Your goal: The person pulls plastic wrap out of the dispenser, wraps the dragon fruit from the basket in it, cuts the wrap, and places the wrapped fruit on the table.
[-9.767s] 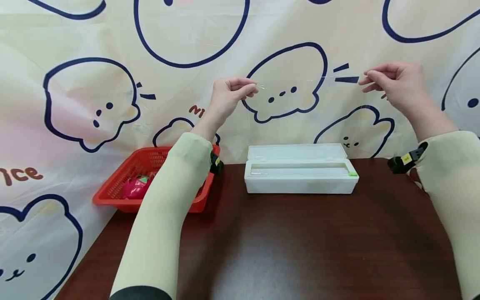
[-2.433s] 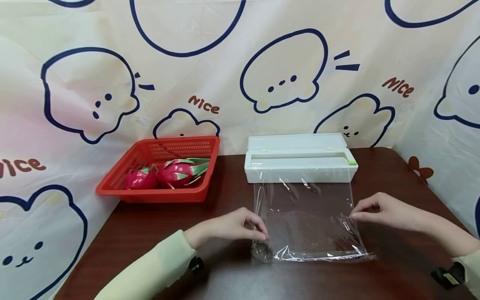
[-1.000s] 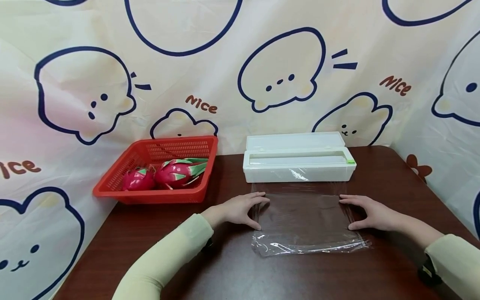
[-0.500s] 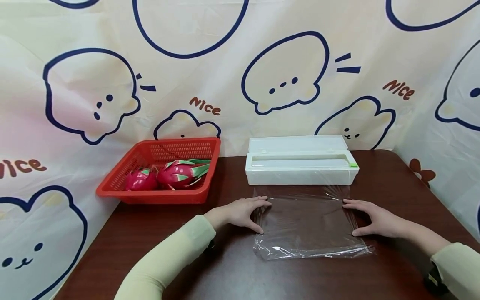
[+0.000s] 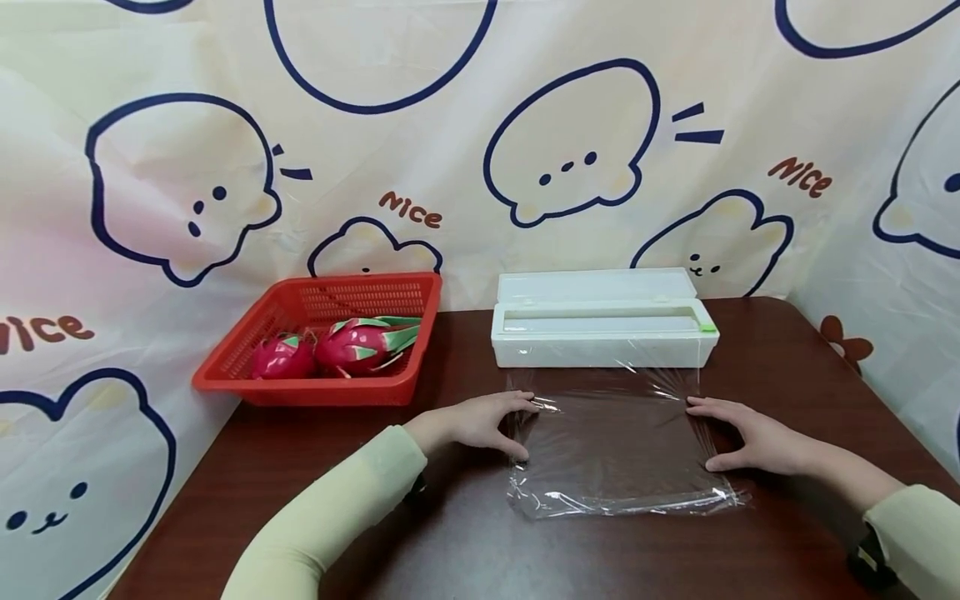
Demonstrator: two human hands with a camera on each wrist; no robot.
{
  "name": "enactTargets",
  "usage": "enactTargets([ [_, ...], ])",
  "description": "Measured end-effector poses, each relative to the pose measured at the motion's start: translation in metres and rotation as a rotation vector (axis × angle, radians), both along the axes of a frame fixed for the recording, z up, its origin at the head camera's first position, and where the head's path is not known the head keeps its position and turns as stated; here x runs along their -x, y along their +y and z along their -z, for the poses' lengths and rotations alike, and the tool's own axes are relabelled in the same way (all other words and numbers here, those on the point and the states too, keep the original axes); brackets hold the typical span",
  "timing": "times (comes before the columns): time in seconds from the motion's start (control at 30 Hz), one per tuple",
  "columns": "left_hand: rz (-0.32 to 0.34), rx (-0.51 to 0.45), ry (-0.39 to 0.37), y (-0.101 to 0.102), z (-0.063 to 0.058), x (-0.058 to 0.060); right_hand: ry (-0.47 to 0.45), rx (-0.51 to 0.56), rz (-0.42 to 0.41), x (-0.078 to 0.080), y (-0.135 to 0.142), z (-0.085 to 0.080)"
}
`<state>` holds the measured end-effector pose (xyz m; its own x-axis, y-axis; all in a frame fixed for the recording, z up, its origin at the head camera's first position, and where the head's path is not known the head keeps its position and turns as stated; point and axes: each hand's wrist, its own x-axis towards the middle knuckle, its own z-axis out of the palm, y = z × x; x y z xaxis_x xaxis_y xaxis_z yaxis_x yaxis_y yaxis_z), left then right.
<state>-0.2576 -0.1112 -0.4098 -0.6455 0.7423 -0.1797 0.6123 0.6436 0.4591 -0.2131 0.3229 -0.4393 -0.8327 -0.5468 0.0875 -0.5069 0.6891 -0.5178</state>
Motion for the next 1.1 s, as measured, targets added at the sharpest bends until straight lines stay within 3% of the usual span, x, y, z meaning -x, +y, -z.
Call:
enactTargets([
  [0.13, -0.033, -0.046, -0.041, -0.004, -0.005, 0.003, 0.013, 0.014, -0.01, 0.001, 0.002, 0.002],
  [0.3, -0.05, -0.088, -0.037, -0.008, -0.009, 0.004, 0.063, 0.048, -0.042, 0.001, 0.005, 0.006],
  [0.57, -0.058, -0.203, -0.043, -0.021, -0.026, -0.012, 0.03, 0.025, -0.029, 0.0, 0.003, 0.003],
  [0.8, -0.076, -0.338, -0.08, -0.038, -0.06, -0.025, 0.011, 0.015, -0.023, 0.0, 0.002, 0.002],
  [0.93, -0.099, -0.388, -0.011, -0.054, -0.084, -0.026, 0.008, 0.012, -0.022, 0.0, 0.001, 0.002],
  [1.1, -0.179, -0.441, 0.073, -0.08, -0.117, -0.022, 0.021, 0.009, -0.021, 0.0, 0.001, 0.003],
])
